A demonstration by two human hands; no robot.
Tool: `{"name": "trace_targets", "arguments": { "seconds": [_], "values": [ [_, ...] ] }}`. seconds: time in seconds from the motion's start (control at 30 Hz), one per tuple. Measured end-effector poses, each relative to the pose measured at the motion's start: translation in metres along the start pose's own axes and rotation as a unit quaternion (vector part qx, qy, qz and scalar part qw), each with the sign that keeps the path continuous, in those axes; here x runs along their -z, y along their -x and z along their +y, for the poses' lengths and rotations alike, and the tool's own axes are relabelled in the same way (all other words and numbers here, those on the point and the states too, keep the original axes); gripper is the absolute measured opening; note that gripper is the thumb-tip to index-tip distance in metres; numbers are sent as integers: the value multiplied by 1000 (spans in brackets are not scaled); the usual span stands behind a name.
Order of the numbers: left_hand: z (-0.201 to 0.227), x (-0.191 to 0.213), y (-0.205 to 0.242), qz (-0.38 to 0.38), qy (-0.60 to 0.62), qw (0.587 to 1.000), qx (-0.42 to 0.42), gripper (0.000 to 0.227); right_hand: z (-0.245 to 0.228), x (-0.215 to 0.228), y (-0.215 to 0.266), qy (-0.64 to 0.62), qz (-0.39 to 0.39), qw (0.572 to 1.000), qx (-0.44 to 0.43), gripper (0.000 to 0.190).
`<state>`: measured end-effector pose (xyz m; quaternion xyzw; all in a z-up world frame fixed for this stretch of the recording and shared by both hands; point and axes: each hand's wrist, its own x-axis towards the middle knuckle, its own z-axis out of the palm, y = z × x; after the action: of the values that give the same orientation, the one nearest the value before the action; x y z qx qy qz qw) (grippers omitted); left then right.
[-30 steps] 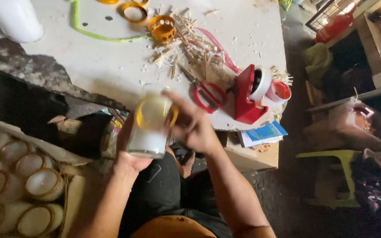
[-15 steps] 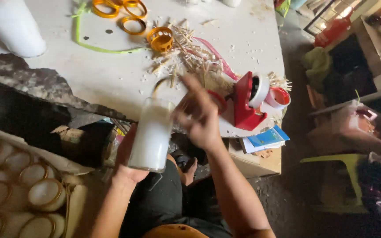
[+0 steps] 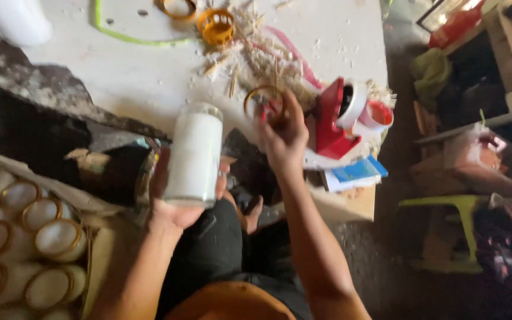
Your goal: The person assembles candles by inserting wicks into white cylindrical containers and then fitting gold metal rings onto the rims. They handle each candle individually, using a tape dispenser to apply adhesive to the rings before placement. Finished candles are placed into a cardboard box.
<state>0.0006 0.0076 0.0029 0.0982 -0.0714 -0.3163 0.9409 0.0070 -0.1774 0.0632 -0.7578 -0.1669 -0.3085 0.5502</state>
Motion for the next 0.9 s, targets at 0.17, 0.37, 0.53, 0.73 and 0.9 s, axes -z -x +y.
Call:
{"name": "trace_targets", "arguments": {
  "seconds": [0.17,0.37,0.53,0.73,0.9],
  "values": [
    [-2,-2,-7,25,5,999,-25,65,-7,-4,9,-116,-108,983,-91,90],
    [-1,-33,-24,69,26,995,-63,63,26,7,1,-156,120,980,-23,71],
    [-2,-47,-51,218,15,973,-79,57,-64,-1,12,-18,-27,993,115,80],
    [-14,-88,-56,242,19,958,-153,60,-30,20,-23,-44,189,973,126,77],
    [-19,-97,-63,276,41,946,-167,52,-59,0,0,51,121,986,104,77]
  ]
}}
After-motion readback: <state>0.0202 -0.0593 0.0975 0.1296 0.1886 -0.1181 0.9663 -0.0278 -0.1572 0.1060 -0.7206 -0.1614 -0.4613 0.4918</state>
